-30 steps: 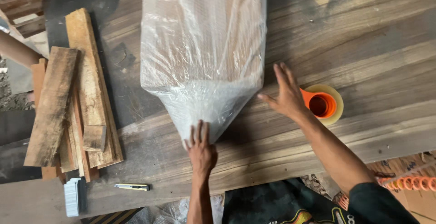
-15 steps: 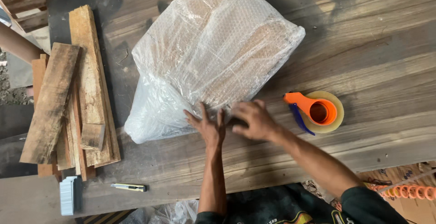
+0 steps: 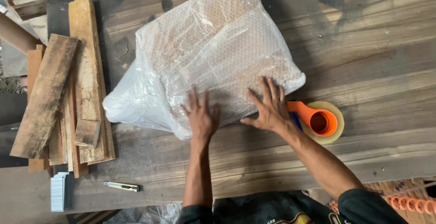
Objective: The person wraps a rectangular object in bubble wrap and secures it with packing tape. They then place wooden planks around the wrapped item and use a nail gun to fasten the planks together, creating a protective wooden frame.
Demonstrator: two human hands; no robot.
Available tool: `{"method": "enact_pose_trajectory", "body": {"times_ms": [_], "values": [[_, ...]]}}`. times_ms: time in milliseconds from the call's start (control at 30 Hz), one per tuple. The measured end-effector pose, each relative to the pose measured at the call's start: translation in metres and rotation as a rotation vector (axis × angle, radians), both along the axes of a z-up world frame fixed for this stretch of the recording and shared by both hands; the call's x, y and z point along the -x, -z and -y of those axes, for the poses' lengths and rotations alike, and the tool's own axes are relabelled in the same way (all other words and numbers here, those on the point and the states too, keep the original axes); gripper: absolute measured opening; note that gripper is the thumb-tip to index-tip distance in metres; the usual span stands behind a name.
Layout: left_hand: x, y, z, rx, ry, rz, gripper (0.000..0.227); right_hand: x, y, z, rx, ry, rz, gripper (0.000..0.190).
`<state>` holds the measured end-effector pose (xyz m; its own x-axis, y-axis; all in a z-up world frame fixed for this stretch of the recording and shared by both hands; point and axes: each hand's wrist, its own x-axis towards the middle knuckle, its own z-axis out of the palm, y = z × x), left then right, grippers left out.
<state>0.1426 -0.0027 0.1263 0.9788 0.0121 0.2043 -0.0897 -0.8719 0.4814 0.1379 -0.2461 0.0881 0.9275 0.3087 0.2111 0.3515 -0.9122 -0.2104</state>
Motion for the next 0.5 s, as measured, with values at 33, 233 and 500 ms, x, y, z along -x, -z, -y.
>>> {"method": "enact_pose_trajectory", "body": {"times_ms": [33, 233, 500], "values": [[-0.001, 0.021, 0.009, 0.001, 0.004, -0.006, 0.061, 0.01, 0.004, -0.002, 0.001, 0.004, -0.006, 0.109], [0.006, 0.088, 0.015, -0.143, 0.027, 0.164, 0.057, 0.032, -0.009, -0.001, 0.011, -0.016, -0.139, 0.106], [0.025, 0.027, 0.025, -0.181, 0.018, -0.282, 0.074, 0.07, 0.021, 0.082, -0.044, 0.479, -0.054, 0.124]]}}
